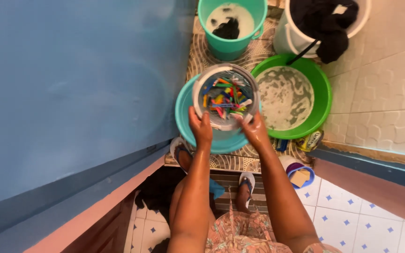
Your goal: The person washes and wrings out clothes in basins of water by hand, places the washed clothes into a bucket, picks up a basket of clothespins and the bucket, and unlocks a door.
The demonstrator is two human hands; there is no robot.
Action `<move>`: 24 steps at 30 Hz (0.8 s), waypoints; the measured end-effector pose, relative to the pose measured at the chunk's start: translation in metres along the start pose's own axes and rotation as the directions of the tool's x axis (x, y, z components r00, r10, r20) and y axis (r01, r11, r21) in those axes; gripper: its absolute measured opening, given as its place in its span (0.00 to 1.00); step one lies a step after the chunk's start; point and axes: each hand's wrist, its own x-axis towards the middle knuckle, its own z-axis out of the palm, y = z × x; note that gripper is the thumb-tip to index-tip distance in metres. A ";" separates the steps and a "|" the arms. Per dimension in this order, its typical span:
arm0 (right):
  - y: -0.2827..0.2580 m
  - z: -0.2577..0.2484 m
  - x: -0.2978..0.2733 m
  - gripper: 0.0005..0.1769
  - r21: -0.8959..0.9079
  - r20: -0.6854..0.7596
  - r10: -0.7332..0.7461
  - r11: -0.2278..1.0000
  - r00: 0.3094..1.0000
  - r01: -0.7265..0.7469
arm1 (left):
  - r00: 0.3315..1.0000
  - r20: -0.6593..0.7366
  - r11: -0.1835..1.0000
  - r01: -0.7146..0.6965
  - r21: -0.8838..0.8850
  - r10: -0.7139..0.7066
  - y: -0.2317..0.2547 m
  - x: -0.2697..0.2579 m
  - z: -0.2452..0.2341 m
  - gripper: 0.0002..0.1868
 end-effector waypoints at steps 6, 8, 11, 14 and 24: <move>0.032 -0.013 -0.005 0.42 0.252 0.091 0.095 0.961 0.991 -0.115 | 0.965 -0.221 0.956 0.076 -0.285 -0.143 -0.060 -0.046 0.049 0.25; 0.043 -0.030 -0.007 0.41 0.237 -0.020 0.069 0.969 0.997 -0.062 | 0.989 -0.134 0.998 0.062 0.016 -0.059 -0.073 -0.071 0.066 0.28; 0.064 -0.079 -0.007 0.29 0.196 -0.197 0.054 0.981 0.979 -0.015 | 0.998 0.035 0.969 -0.068 0.239 0.061 -0.074 -0.106 0.080 0.34; 0.079 -0.116 -0.016 0.19 0.195 -0.246 0.128 0.978 0.961 -0.080 | 0.996 0.079 0.927 0.010 0.374 -0.042 -0.060 -0.111 0.099 0.40; 0.084 -0.196 -0.070 0.27 0.256 -0.075 0.160 0.957 0.984 -0.136 | 0.800 0.222 0.822 0.495 0.283 -0.558 -0.028 -0.153 0.112 0.34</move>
